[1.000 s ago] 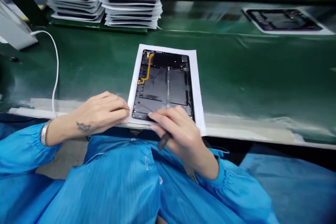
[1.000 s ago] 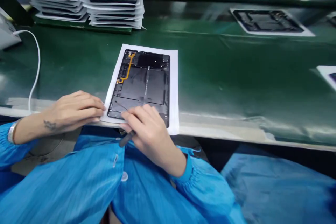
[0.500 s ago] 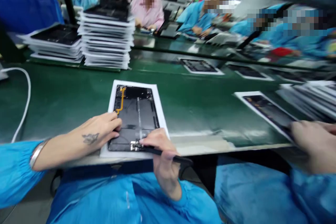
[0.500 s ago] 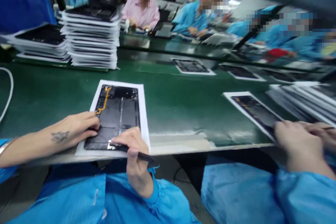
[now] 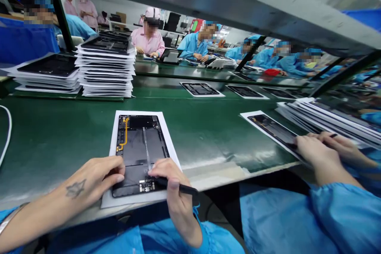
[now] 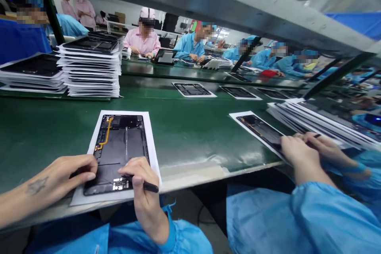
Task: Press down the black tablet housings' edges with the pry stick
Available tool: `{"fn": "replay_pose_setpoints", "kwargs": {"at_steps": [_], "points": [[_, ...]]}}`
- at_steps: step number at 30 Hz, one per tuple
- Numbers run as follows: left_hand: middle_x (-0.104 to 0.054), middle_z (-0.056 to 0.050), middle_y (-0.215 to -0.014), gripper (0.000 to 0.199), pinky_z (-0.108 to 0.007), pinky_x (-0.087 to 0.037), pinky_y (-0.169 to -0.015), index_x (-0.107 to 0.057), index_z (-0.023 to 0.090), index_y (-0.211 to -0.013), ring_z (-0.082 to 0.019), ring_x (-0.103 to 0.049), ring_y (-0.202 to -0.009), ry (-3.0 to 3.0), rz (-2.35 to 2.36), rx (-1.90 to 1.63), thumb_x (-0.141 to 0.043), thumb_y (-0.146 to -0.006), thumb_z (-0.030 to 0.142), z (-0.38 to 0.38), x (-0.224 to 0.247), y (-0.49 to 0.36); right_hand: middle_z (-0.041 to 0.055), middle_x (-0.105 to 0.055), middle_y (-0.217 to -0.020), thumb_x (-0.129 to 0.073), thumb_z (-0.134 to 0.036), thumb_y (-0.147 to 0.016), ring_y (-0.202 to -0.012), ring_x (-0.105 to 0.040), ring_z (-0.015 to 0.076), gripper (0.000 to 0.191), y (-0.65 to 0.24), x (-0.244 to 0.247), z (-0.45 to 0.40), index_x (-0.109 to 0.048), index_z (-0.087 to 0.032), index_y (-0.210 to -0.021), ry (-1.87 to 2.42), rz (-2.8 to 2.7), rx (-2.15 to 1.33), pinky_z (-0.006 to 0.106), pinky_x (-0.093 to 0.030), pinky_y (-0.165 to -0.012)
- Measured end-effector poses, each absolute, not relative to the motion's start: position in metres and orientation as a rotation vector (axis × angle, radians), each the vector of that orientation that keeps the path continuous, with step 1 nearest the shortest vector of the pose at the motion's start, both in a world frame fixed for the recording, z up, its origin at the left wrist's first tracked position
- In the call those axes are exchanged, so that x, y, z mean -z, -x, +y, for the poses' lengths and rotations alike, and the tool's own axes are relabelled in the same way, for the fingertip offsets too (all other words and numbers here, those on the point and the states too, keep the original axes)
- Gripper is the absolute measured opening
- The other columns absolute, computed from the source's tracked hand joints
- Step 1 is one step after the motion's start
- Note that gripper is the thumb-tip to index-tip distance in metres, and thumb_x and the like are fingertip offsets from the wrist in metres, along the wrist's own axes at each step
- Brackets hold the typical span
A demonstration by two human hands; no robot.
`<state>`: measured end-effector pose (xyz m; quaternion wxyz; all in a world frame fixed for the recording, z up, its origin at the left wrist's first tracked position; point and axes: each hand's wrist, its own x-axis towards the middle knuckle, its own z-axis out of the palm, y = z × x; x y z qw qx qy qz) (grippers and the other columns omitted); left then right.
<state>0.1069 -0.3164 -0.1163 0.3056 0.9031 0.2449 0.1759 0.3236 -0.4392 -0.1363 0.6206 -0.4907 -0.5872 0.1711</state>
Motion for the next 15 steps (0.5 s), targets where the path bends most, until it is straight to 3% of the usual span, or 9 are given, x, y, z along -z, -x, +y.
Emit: {"fn": "replay_pose_setpoints", "kwargs": {"at_steps": [3,8,15], "points": [[-0.063,0.003,-0.073,0.025,-0.022,-0.044,-0.062,-0.059,0.022,-0.080,-0.014,-0.057,-0.063,-2.251,0.709,-0.352,-0.049,-0.097,0.038,-0.322,0.107,-0.111,0.0065,-0.068,-0.086,-0.035,-0.052,-0.105,-0.086,-0.064,0.0203,0.049,-0.323,0.141,-0.439,-0.074,-0.025,-0.094,1.092,-1.347,-0.402,0.035,-0.052,-0.074],[-0.067,0.001,-0.077,0.022,-0.022,-0.046,-0.066,-0.065,0.020,-0.086,-0.015,-0.062,-0.071,-2.033,0.809,-0.366,-0.053,-0.094,0.038,-0.326,0.109,-0.114,0.0008,-0.057,-0.069,-0.037,-0.042,-0.107,-0.064,-0.056,0.0147,0.039,-0.324,0.145,-0.441,-0.072,-0.024,-0.105,1.102,-1.364,-0.369,0.028,-0.047,-0.059],[-0.060,0.005,-0.076,0.004,-0.019,-0.045,-0.062,-0.058,0.020,-0.091,-0.009,-0.057,-0.065,-1.993,0.761,-0.533,-0.057,-0.087,0.019,-0.341,0.099,-0.119,0.0063,-0.066,-0.089,-0.054,-0.016,-0.099,-0.080,-0.057,0.0183,0.017,-0.307,0.126,-0.436,-0.067,-0.020,-0.110,1.285,-1.919,-0.023,0.033,-0.047,-0.069]]}}
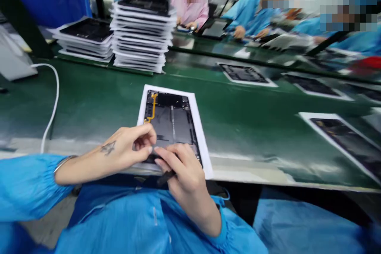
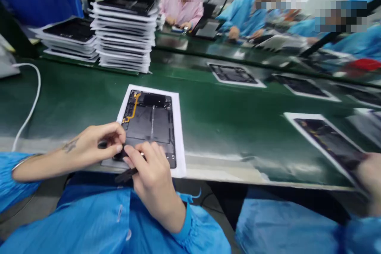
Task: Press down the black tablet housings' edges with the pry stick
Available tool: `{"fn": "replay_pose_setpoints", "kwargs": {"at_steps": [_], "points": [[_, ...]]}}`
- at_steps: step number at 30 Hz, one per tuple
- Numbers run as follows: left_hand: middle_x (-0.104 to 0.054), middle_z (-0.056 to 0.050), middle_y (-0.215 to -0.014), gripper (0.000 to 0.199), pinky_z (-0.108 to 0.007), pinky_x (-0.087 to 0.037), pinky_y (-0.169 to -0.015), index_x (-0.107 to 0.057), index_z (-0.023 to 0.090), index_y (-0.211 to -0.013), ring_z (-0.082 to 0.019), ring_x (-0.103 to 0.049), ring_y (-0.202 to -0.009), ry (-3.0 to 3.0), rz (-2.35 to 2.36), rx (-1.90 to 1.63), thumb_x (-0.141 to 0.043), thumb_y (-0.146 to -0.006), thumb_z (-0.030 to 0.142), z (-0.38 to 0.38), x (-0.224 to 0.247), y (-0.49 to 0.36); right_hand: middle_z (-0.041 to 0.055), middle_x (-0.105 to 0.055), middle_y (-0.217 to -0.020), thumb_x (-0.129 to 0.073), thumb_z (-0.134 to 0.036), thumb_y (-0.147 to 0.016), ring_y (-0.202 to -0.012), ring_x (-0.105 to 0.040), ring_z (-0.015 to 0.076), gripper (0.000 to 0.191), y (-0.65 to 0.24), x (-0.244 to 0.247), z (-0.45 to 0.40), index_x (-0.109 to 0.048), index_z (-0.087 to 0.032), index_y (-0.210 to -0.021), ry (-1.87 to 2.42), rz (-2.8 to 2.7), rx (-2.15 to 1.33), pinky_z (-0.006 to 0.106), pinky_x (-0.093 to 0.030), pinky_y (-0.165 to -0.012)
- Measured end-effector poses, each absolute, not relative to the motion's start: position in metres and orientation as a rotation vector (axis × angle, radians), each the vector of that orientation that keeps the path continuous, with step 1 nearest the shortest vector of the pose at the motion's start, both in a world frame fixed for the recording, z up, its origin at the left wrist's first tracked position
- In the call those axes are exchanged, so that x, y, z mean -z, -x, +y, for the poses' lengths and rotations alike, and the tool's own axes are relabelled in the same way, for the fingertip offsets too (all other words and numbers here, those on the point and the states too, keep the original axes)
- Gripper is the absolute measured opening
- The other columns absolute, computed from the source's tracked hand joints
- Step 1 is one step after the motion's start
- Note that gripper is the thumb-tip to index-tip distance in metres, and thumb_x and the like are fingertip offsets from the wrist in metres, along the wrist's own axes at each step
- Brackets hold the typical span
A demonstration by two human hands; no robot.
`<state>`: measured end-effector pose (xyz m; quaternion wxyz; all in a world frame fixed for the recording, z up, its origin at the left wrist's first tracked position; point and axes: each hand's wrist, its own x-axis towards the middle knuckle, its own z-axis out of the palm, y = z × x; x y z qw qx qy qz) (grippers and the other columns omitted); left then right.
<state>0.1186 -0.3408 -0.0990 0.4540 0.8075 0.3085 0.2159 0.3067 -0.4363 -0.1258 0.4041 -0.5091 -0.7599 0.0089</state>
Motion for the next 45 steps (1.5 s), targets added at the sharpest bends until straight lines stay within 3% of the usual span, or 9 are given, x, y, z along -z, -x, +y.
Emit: {"fn": "replay_pose_setpoints", "kwargs": {"at_steps": [5,9,16,25,32,39,45], "points": [[-0.059,0.006,-0.080,0.012,-0.017,-0.045,-0.063,-0.055,0.022,-0.096,-0.007,-0.057,-0.068,-2.029,0.748,-0.559,-0.059,-0.088,0.013,-0.346,0.095,-0.115,0.0076,-0.064,-0.088,-0.052,-0.005,-0.095,-0.080,-0.049,0.0192,0.018,-0.293,0.131,-0.427,-0.064,-0.018,-0.093,1.278,-1.975,-0.011,0.035,-0.040,-0.068],[-0.066,0.003,-0.090,0.013,-0.018,-0.051,-0.071,-0.060,0.023,-0.110,-0.009,-0.065,-0.081,-1.948,0.801,-0.608,-0.059,-0.097,0.024,-0.350,0.102,-0.106,0.0060,-0.063,-0.086,-0.051,-0.008,-0.097,-0.081,-0.049,0.0188,0.017,-0.291,0.141,-0.421,-0.061,-0.019,-0.089,1.240,-1.940,-0.158,0.035,-0.039,-0.070],[-0.071,0.001,-0.092,0.007,-0.019,-0.051,-0.074,-0.071,0.021,-0.099,-0.010,-0.066,-0.084,-2.020,0.879,-0.726,-0.065,-0.097,0.026,-0.354,0.112,-0.099,0.0046,-0.063,-0.085,-0.050,-0.010,-0.098,-0.080,-0.050,0.0179,0.018,-0.293,0.143,-0.417,-0.060,-0.019,-0.086,1.217,-1.883,-0.281,0.034,-0.038,-0.071],[-0.070,0.000,-0.086,0.003,-0.020,-0.050,-0.068,-0.068,0.018,-0.096,-0.010,-0.066,-0.077,-2.307,0.772,-0.856,-0.065,-0.096,0.019,-0.360,0.108,-0.106,0.0041,-0.061,-0.082,-0.051,-0.005,-0.094,-0.078,-0.049,0.0173,0.019,-0.291,0.143,-0.416,-0.063,-0.017,-0.085,1.197,-1.862,-0.267,0.033,-0.038,-0.070],[-0.068,-0.002,-0.087,0.005,-0.020,-0.050,-0.071,-0.063,0.016,-0.095,-0.010,-0.064,-0.078,-2.583,0.770,-0.758,-0.060,-0.098,0.013,-0.354,0.103,-0.099,0.0090,-0.071,-0.098,-0.057,-0.014,-0.098,-0.082,-0.054,0.0185,0.018,-0.297,0.141,-0.423,-0.066,-0.008,-0.113,1.116,-1.918,-0.034,0.034,-0.041,-0.071],[-0.067,-0.007,-0.092,0.009,-0.029,-0.051,-0.075,-0.061,0.013,-0.103,-0.017,-0.060,-0.084,-2.945,0.685,-0.624,-0.052,-0.101,0.012,-0.360,0.114,-0.088,0.0107,-0.071,-0.101,-0.050,-0.012,-0.100,-0.081,-0.052,0.0195,0.023,-0.302,0.143,-0.425,-0.069,-0.006,-0.111,1.085,-2.135,0.042,0.034,-0.040,-0.070],[-0.066,-0.008,-0.094,0.015,-0.029,-0.051,-0.070,-0.061,0.012,-0.110,-0.017,-0.057,-0.080,-3.089,0.651,-0.543,-0.049,-0.102,0.011,-0.364,0.110,-0.087,0.0098,-0.071,-0.100,-0.047,-0.015,-0.102,-0.080,-0.049,0.0195,0.025,-0.300,0.142,-0.424,-0.071,-0.008,-0.106,1.122,-2.179,0.102,0.035,-0.038,-0.069]]}}
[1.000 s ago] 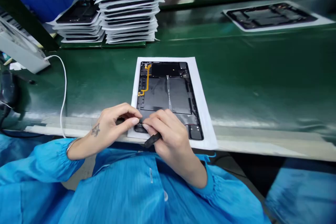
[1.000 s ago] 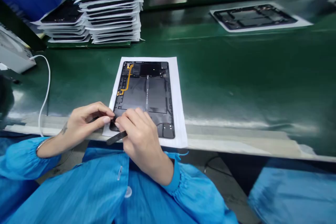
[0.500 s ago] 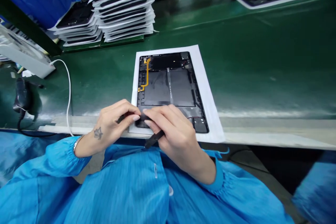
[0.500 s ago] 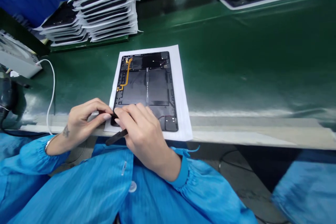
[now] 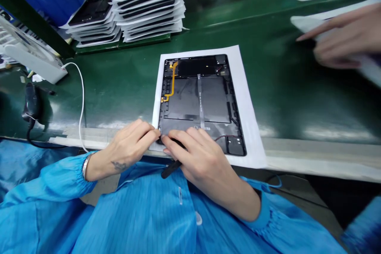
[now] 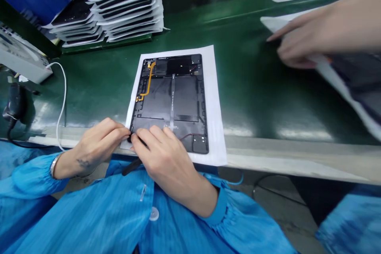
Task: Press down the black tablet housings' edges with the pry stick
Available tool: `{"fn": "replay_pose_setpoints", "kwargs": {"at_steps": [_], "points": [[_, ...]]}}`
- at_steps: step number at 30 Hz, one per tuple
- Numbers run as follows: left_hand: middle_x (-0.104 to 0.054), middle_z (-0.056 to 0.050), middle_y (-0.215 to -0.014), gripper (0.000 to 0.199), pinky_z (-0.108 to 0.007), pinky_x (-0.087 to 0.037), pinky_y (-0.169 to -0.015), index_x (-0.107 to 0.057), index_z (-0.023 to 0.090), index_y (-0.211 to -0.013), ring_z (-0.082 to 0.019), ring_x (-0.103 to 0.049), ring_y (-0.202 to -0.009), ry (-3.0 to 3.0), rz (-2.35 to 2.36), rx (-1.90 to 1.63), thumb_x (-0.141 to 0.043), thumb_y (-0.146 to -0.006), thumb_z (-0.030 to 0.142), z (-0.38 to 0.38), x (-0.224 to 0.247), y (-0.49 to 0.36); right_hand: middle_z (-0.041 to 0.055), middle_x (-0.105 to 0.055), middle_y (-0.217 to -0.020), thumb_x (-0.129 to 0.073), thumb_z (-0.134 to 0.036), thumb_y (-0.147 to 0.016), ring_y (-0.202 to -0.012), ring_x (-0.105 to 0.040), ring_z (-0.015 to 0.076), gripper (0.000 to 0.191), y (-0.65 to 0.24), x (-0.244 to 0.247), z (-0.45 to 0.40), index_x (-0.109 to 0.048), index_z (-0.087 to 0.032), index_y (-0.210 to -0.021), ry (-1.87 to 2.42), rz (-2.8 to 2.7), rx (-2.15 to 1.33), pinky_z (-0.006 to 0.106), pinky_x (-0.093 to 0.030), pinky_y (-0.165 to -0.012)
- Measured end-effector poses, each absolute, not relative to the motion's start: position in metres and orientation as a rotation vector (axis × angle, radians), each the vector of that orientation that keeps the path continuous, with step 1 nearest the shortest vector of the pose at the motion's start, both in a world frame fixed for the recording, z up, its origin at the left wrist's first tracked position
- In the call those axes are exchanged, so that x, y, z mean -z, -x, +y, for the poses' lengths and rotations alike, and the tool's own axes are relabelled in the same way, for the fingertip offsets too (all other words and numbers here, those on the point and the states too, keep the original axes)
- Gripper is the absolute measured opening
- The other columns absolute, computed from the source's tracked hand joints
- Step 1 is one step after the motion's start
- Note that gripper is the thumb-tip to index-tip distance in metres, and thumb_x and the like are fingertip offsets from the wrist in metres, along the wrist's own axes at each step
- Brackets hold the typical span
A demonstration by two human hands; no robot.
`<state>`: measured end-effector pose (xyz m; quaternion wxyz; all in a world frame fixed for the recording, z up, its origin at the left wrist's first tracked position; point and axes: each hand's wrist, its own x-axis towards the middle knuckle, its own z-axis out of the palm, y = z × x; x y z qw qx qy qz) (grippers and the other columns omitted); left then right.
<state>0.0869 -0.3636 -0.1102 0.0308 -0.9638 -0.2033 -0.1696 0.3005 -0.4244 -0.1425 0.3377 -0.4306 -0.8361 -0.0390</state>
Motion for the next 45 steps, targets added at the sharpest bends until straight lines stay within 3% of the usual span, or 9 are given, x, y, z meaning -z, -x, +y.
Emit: {"fn": "replay_pose_setpoints", "kwargs": {"at_steps": [7,12,19,22,26,30,33,39,45], "points": [[-0.069,-0.010,-0.104,0.019,-0.030,-0.055,-0.079,-0.061,0.012,-0.117,-0.017,-0.062,-0.089,2.998,-0.704,0.694,-0.057,-0.098,0.010,-0.367,0.119,-0.077,0.0098,-0.070,-0.100,-0.047,-0.014,-0.101,-0.080,-0.048,0.0207,0.026,-0.298,0.142,-0.423,-0.070,-0.008,-0.109,1.132,-2.238,0.168,0.036,-0.037,-0.071],[-0.069,-0.016,-0.115,0.033,-0.036,-0.058,-0.087,-0.056,0.007,-0.132,-0.022,-0.065,-0.104,2.994,-0.620,0.671,-0.048,-0.100,0.005,-0.372,0.123,-0.068,0.0100,-0.070,-0.101,-0.045,-0.012,-0.100,-0.080,-0.047,0.0221,0.028,-0.300,0.141,-0.423,-0.070,-0.008,-0.110,1.114,-2.270,0.208,0.037,-0.037,-0.071],[-0.071,-0.016,-0.108,0.026,-0.036,-0.061,-0.081,-0.059,0.004,-0.122,-0.024,-0.067,-0.098,2.860,-0.456,0.504,-0.044,-0.102,0.009,-0.373,0.108,-0.076,0.0090,-0.072,-0.103,-0.044,-0.014,-0.101,-0.079,-0.050,0.0215,0.027,-0.299,0.139,-0.424,-0.068,-0.009,-0.113,1.132,-2.284,0.152,0.037,-0.040,-0.069],[-0.072,-0.014,-0.104,0.021,-0.035,-0.060,-0.081,-0.061,0.004,-0.115,-0.023,-0.067,-0.094,2.772,-0.384,0.418,-0.049,-0.099,0.008,-0.372,0.105,-0.078,0.0111,-0.071,-0.105,-0.045,-0.028,-0.105,-0.082,-0.054,0.0217,0.030,-0.305,0.134,-0.424,-0.065,-0.009,-0.116,1.120,-2.239,0.047,0.036,-0.044,-0.071],[-0.071,-0.012,-0.105,0.024,-0.031,-0.058,-0.076,-0.059,0.009,-0.119,-0.020,-0.065,-0.091,2.890,-0.456,0.468,-0.043,-0.102,0.009,-0.368,0.109,-0.076,0.0144,-0.066,-0.109,-0.039,-0.052,-0.104,-0.093,-0.062,0.0226,0.056,-0.327,0.117,-0.424,-0.054,-0.008,-0.135,1.140,-2.178,-0.152,0.035,-0.053,-0.078],[-0.069,-0.012,-0.121,0.026,-0.033,-0.058,-0.089,-0.058,0.014,-0.125,-0.021,-0.065,-0.107,3.038,-0.693,0.679,-0.045,-0.103,0.012,-0.361,0.117,-0.076,0.0042,-0.062,-0.088,-0.046,-0.024,-0.105,-0.075,-0.062,0.0146,0.038,-0.336,0.105,-0.423,-0.056,-0.017,-0.140,1.217,-2.226,-0.046,0.026,-0.050,-0.065],[-0.063,-0.015,-0.138,0.031,-0.040,-0.054,-0.105,-0.056,0.013,-0.132,-0.025,-0.059,-0.129,3.072,-0.718,0.800,-0.050,-0.103,0.020,-0.359,0.124,-0.076,0.0043,-0.066,-0.098,-0.051,-0.008,-0.099,-0.079,-0.064,0.0113,0.043,-0.330,0.108,-0.423,-0.060,-0.022,-0.138,1.206,-2.226,-0.045,0.022,-0.052,-0.070],[-0.042,-0.010,-0.160,0.049,-0.044,-0.037,-0.125,-0.042,0.018,-0.151,-0.023,-0.038,-0.150,3.284,-0.775,0.771,-0.048,-0.105,0.032,-0.354,0.140,-0.073,0.0077,-0.072,-0.104,-0.052,-0.001,-0.094,-0.085,-0.065,0.0147,0.045,-0.318,0.129,-0.420,-0.061,-0.017,-0.135,1.156,-2.335,0.044,0.026,-0.053,-0.075],[-0.038,-0.007,-0.162,0.053,-0.043,-0.028,-0.130,-0.038,0.021,-0.155,-0.021,-0.035,-0.151,3.306,-0.771,0.850,-0.049,-0.104,0.031,-0.354,0.153,-0.073,0.0069,-0.073,-0.101,-0.054,0.001,-0.092,-0.082,-0.065,0.0132,0.036,-0.314,0.130,-0.420,-0.067,-0.017,-0.121,1.180,-2.328,0.122,0.024,-0.052,-0.071]]}}
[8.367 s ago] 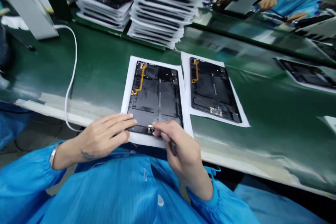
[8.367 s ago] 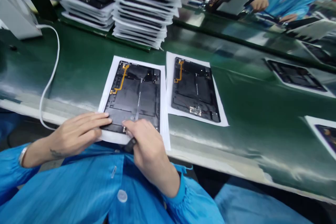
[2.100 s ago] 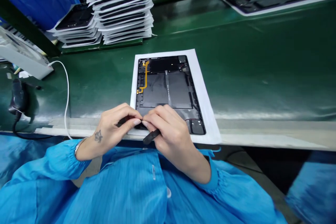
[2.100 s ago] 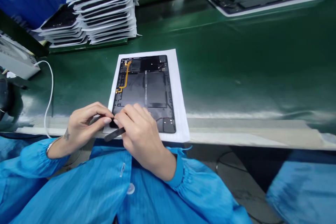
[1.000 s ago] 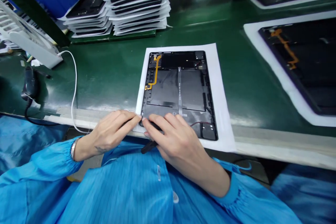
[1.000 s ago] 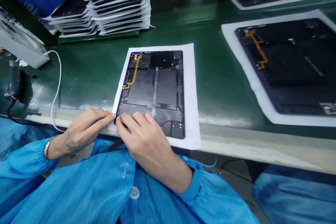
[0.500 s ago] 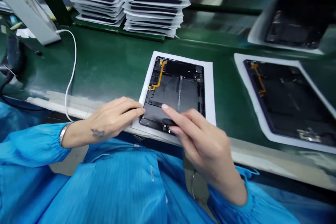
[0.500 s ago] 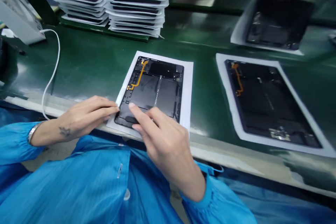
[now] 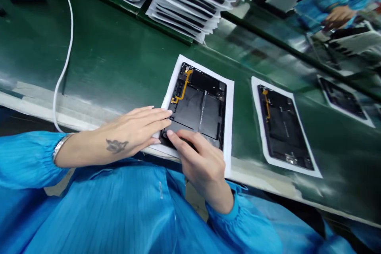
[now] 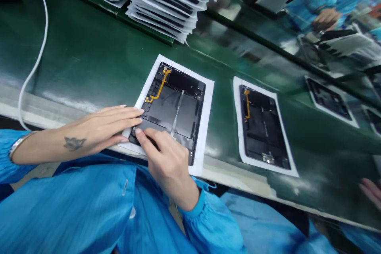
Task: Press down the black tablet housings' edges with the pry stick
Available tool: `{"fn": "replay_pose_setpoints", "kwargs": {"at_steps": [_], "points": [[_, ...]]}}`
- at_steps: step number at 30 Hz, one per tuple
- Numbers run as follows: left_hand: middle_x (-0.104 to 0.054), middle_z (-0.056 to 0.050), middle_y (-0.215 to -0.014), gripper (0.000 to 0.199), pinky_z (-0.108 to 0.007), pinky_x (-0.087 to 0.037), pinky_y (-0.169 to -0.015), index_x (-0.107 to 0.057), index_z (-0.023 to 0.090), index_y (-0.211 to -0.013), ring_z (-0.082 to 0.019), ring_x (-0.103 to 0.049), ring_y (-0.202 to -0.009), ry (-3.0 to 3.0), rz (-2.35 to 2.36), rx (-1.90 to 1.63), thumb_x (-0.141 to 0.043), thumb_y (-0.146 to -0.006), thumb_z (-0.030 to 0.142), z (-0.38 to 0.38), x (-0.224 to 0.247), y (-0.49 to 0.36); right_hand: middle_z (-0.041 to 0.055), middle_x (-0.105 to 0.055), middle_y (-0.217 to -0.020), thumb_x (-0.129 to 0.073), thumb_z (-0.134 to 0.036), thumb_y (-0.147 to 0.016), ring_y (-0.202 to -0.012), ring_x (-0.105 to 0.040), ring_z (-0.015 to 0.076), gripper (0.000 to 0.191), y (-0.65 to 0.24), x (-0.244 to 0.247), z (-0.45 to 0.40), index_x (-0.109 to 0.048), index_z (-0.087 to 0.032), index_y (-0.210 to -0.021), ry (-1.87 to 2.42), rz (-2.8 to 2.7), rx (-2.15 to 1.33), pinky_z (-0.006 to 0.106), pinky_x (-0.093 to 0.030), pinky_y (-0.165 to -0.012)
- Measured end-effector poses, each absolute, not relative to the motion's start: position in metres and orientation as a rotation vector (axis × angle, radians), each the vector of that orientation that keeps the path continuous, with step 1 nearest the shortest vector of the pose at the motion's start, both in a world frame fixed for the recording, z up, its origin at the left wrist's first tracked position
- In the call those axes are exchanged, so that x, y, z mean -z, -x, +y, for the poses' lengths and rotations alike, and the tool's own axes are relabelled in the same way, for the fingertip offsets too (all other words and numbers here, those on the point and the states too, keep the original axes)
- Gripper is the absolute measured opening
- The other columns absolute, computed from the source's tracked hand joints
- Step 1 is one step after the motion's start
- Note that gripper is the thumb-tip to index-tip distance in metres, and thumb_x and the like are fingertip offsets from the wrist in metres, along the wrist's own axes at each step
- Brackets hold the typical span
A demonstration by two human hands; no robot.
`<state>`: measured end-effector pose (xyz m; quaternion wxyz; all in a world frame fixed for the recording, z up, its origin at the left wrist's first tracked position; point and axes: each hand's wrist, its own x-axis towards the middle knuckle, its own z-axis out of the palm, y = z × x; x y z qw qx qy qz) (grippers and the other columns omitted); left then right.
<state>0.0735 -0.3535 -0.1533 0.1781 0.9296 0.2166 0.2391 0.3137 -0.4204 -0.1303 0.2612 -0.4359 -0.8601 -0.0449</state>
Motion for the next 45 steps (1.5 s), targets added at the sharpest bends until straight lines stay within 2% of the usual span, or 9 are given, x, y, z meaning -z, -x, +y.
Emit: {"fn": "replay_pose_setpoints", "kwargs": {"at_steps": [5,11,17,23,29,34,37,41,45], "points": [[-0.040,-0.005,-0.161,0.049,-0.047,-0.030,-0.128,-0.042,0.027,-0.153,-0.023,-0.038,-0.150,-2.550,0.593,-0.767,-0.050,-0.104,0.029,-0.355,0.159,-0.076,0.0082,-0.073,-0.103,-0.054,-0.002,-0.093,-0.085,-0.066,0.0147,0.037,-0.315,0.129,-0.421,-0.066,-0.017,-0.124,1.204,-2.378,0.089,0.025,-0.053,-0.072],[-0.042,-0.007,-0.160,0.046,-0.048,-0.032,-0.127,-0.045,0.025,-0.150,-0.024,-0.040,-0.149,-2.598,0.615,-0.754,-0.048,-0.104,0.027,-0.356,0.158,-0.077,0.0073,-0.074,-0.103,-0.049,-0.004,-0.097,-0.082,-0.064,0.0132,0.031,-0.312,0.122,-0.420,-0.067,-0.016,-0.120,1.198,-2.460,0.196,0.025,-0.050,-0.069],[-0.044,-0.007,-0.159,0.043,-0.048,-0.034,-0.126,-0.049,0.025,-0.147,-0.024,-0.043,-0.147,-2.632,0.625,-0.728,-0.048,-0.104,0.024,-0.357,0.158,-0.078,0.0034,-0.074,-0.096,-0.051,-0.011,-0.099,-0.064,-0.049,0.0126,0.021,-0.302,0.096,-0.413,-0.072,-0.015,-0.096,1.087,-2.728,0.480,0.030,-0.039,-0.055],[-0.047,-0.010,-0.157,0.040,-0.044,-0.032,-0.127,-0.050,0.015,-0.144,-0.021,-0.042,-0.147,-2.699,0.643,-0.684,-0.045,-0.106,0.028,-0.357,0.150,-0.079,0.0052,-0.071,-0.100,-0.049,-0.011,-0.100,-0.068,-0.050,0.0129,0.022,-0.304,0.087,-0.406,-0.070,-0.014,-0.093,0.944,-2.838,0.514,0.031,-0.038,-0.056],[-0.045,-0.010,-0.158,0.042,-0.046,-0.031,-0.128,-0.047,0.017,-0.147,-0.021,-0.040,-0.149,-2.705,0.627,-0.692,-0.045,-0.106,0.026,-0.359,0.150,-0.078,0.0069,-0.068,-0.098,-0.048,-0.012,-0.099,-0.066,-0.048,0.0133,0.020,-0.301,0.089,-0.414,-0.068,-0.013,-0.095,0.983,-2.828,0.563,0.032,-0.037,-0.056],[-0.044,-0.011,-0.158,0.047,-0.045,-0.034,-0.126,-0.041,0.015,-0.151,-0.022,-0.038,-0.150,-2.745,0.652,-0.657,-0.045,-0.106,0.026,-0.357,0.153,-0.077,0.0052,-0.069,-0.097,-0.046,-0.010,-0.098,-0.063,-0.048,0.0133,0.024,-0.299,0.091,-0.410,-0.066,-0.016,-0.087,0.972,-2.836,0.584,0.033,-0.035,-0.051],[-0.044,-0.012,-0.158,0.051,-0.046,-0.037,-0.124,-0.037,0.016,-0.154,-0.024,-0.041,-0.148,-2.787,0.646,-0.611,-0.043,-0.107,0.031,-0.355,0.151,-0.073,0.0039,-0.070,-0.091,-0.042,-0.009,-0.100,-0.068,-0.055,0.0130,0.027,-0.308,0.097,-0.408,-0.069,-0.015,-0.098,0.992,-2.749,0.493,0.030,-0.040,-0.055],[-0.044,-0.014,-0.158,0.052,-0.046,-0.041,-0.121,-0.039,0.014,-0.153,-0.026,-0.043,-0.147,-2.794,0.763,-0.617,-0.046,-0.106,0.034,-0.357,0.143,-0.064,0.0082,-0.072,-0.105,-0.044,-0.006,-0.098,-0.089,-0.066,0.0159,0.034,-0.324,0.108,-0.421,-0.063,-0.018,-0.125,1.148,-2.366,0.340,0.028,-0.051,-0.070],[-0.058,-0.015,-0.145,0.041,-0.044,-0.048,-0.116,-0.051,0.013,-0.143,-0.026,-0.053,-0.138,-2.752,0.805,-0.716,-0.048,-0.104,0.025,-0.361,0.135,-0.059,0.0010,-0.067,-0.080,-0.063,-0.017,-0.095,-0.064,-0.058,0.0140,0.037,-0.322,0.116,-0.441,-0.063,-0.027,-0.130,1.318,-1.736,0.143,0.029,-0.050,-0.062]]}}
